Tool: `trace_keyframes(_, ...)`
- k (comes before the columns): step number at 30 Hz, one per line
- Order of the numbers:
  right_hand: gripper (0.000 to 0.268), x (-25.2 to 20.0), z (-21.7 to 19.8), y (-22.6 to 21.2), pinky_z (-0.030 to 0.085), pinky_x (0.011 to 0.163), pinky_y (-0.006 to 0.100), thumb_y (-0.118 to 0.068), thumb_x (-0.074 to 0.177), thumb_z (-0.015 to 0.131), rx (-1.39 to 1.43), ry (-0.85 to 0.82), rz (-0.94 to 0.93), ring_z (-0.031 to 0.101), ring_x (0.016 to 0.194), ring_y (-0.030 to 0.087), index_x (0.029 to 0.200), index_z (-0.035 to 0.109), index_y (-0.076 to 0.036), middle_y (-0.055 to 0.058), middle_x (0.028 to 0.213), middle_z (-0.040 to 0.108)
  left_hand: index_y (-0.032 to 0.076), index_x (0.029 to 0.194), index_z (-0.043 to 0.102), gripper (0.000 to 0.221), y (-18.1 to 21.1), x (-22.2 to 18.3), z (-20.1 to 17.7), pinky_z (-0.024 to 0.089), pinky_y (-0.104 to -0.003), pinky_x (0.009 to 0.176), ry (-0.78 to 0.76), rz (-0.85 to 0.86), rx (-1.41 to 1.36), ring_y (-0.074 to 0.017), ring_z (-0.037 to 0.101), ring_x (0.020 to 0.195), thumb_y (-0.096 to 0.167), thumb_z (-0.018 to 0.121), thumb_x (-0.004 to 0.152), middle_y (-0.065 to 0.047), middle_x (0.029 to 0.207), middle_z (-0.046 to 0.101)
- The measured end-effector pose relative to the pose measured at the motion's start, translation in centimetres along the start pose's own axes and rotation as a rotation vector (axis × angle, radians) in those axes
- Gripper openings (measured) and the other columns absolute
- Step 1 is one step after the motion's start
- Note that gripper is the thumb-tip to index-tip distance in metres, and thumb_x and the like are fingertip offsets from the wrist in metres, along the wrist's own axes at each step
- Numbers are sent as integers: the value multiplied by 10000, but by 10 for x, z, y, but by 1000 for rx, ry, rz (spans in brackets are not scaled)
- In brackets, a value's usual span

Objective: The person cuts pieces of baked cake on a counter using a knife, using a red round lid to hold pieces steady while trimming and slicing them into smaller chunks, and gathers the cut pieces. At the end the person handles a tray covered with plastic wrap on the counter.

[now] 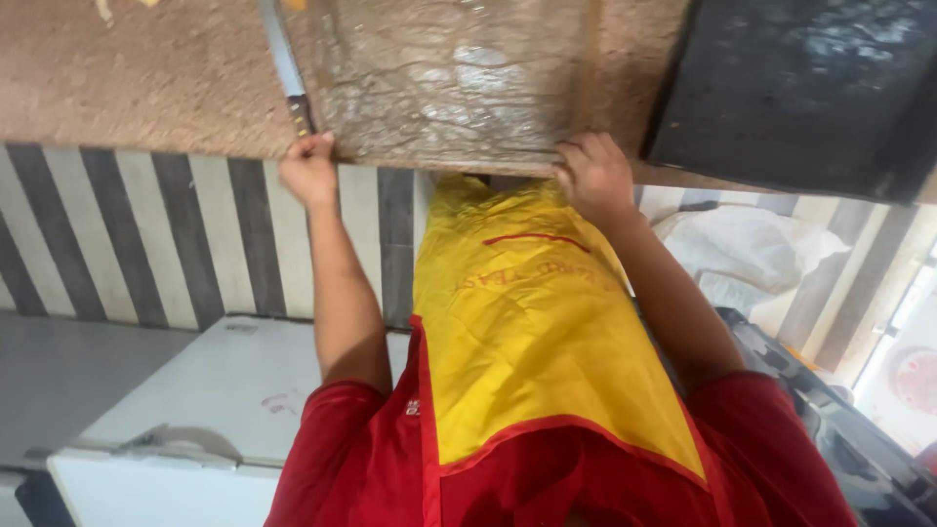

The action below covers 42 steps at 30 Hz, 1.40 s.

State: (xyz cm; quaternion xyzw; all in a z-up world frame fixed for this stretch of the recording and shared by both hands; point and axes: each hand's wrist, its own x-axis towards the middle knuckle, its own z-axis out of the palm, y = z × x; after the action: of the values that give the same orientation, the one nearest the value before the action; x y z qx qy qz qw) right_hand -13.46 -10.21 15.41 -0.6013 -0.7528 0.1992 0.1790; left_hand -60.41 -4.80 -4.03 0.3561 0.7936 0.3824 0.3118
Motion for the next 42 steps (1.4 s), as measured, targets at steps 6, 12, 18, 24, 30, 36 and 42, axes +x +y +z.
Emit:
trace_keyframes(6,117,12,45,-18,495,856,435,-113,861,769,-171,-16,-205,604,1009,288,970,728,-104,61,1059,657,-1,1054,710,151,-8,-20,-3,540,-254,633,-143,-235,-623,-90,605,696,71,776,940,10,825,631)
trace_keyframes(12,128,-24,79,-3,506,760,436,-107,916,798,-57,133,177,614,857,309,930,682,-56,115,957,634,-5,1085,651,143,-13,-66,10,606,-344,664,-284,-681,-745,-233,724,772,92,627,982,-105,912,728)
trace_keyframes(18,181,-36,113,-19,637,726,398,-29,917,628,1273,343,1210,738,850,265,1096,631,-55,121,1021,720,3,1114,640,202,-16,-84,45,622,-329,765,-443,-801,-793,-238,747,924,12,681,916,-92,1029,736)
trace_keyframes(24,179,-30,154,-26,605,650,382,9,942,655,1456,397,1187,734,773,270,1088,589,-70,127,977,670,58,1010,510,317,-7,-81,50,504,-293,543,-155,-403,-774,-148,641,697,-91,732,839,-38,830,643)
trace_keyframes(30,108,-33,174,6,546,546,376,-50,993,671,1574,242,1119,681,671,238,1063,594,-21,139,872,700,-13,946,605,173,-1,-74,46,465,-280,433,-317,-537,-587,-142,597,503,-41,757,870,-58,704,659)
trace_keyframes(36,85,-26,158,1,483,444,333,-100,962,653,1612,161,1171,640,603,175,1038,615,-92,83,841,707,-57,985,563,208,-14,-90,67,461,-309,438,-248,-515,-663,-166,597,520,-31,754,909,-50,751,614)
trace_keyframes(42,60,-29,159,11,416,448,312,-117,994,621,1733,21,1159,640,641,174,1007,628,-58,67,851,701,86,1188,568,384,42,-107,60,485,-291,433,-120,-468,-761,-133,578,488,-20,675,835,-37,725,614)
